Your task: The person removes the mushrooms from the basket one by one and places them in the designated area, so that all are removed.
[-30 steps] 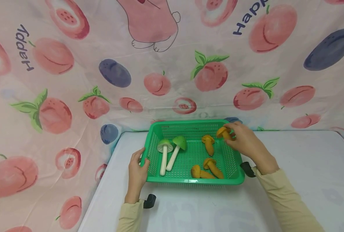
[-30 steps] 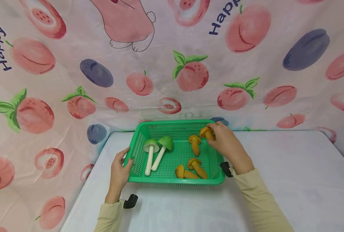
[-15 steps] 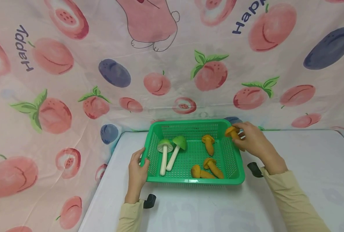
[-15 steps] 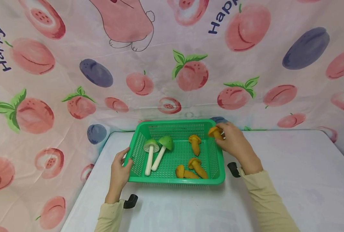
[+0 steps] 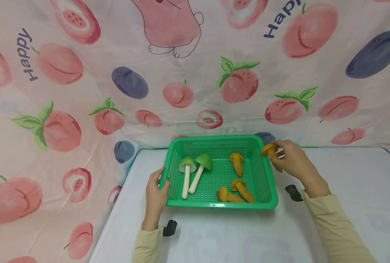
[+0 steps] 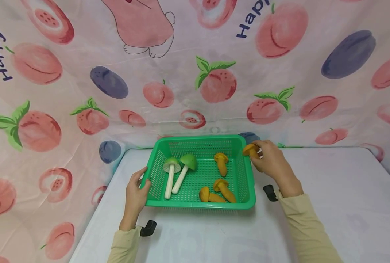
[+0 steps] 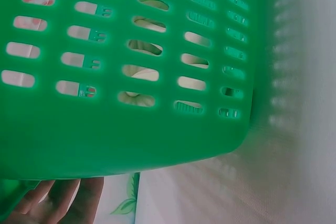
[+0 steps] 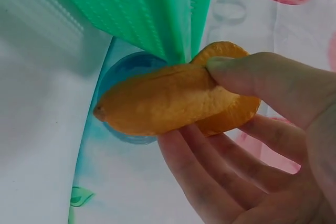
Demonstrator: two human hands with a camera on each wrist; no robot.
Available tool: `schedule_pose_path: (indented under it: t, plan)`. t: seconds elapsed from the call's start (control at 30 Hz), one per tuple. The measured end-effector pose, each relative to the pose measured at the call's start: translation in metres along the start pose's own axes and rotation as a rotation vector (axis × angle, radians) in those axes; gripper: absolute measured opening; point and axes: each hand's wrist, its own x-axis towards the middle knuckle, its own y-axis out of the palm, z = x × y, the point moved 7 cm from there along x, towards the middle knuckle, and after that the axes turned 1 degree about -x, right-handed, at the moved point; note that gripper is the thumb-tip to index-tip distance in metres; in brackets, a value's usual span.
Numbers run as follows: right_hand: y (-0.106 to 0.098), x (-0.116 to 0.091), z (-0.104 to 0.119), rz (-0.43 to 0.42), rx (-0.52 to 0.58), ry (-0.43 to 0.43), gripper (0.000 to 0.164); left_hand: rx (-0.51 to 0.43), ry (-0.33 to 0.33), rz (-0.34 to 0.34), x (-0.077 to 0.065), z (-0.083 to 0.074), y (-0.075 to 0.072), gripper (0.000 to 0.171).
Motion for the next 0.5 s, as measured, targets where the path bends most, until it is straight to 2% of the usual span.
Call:
schedule_pose_path:
  t: [0.5]
  plan:
    - [-0.003,-0.001,-0.022,-0.023,0.003,0.022,0.05,-0.013,-0.002,0.003,0.0,-0.001,0.0,0.047]
